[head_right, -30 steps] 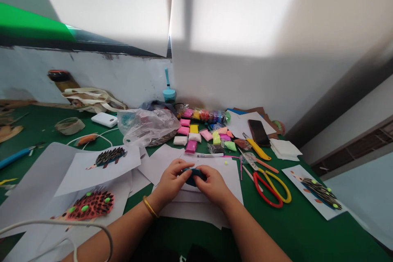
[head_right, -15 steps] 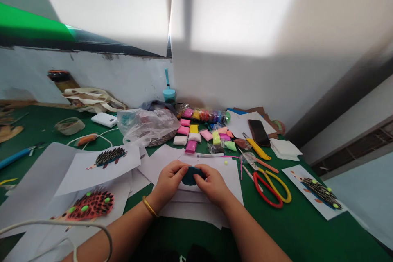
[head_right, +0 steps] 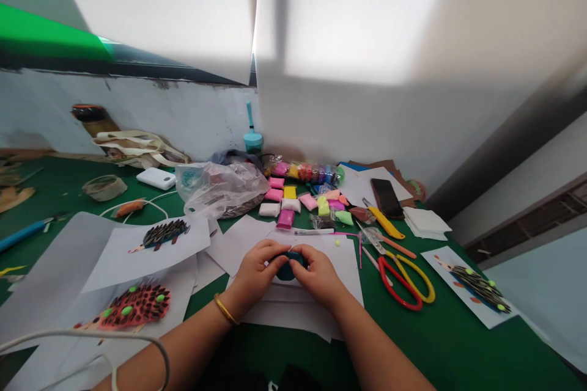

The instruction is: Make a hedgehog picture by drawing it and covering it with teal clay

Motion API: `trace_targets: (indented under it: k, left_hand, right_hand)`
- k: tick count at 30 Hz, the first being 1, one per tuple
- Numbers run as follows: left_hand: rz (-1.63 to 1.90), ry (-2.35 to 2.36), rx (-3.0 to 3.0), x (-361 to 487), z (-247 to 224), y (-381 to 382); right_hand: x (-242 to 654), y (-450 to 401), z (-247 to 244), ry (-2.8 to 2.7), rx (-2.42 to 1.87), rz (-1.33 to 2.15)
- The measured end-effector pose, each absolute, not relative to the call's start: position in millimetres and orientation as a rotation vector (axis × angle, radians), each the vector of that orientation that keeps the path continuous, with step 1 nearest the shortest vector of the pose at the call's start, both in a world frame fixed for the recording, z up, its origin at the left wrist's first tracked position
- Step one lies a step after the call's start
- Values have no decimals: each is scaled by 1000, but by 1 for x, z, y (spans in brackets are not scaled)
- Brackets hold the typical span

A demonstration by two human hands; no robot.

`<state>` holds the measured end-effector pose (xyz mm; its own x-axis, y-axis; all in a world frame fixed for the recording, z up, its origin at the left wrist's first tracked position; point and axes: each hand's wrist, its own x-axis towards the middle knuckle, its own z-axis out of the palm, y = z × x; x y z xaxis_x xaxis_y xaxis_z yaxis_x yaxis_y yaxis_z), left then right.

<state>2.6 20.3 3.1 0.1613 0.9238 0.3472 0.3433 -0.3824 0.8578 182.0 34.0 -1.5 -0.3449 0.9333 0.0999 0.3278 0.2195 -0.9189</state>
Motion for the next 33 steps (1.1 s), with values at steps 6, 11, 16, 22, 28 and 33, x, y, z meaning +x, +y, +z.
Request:
trace_targets:
  k: [6,11,16,22,28,33]
  left_hand:
    - [1321,1252,1733,2,0,22]
    - [1256,1173,1823,2,3,20]
    - [1221,1217,1720,3,3,22]
    - [1250,1210,1666,4,2,22]
    - [1280,1204,1409,5,1,22]
    - [1299,1153,1483,4,2,22]
  right_hand:
    - [183,34,1,-1772,-1131,1198]
    - [182,33,4,-1881,-1178,1077]
    - [183,33,3,-1861,-1162,1037]
    - [183,33,1,-1863,-1147,1121]
    - [181,32,3,-1789,-1109,1208]
    - [181,31,5,-1793,-1136,1215]
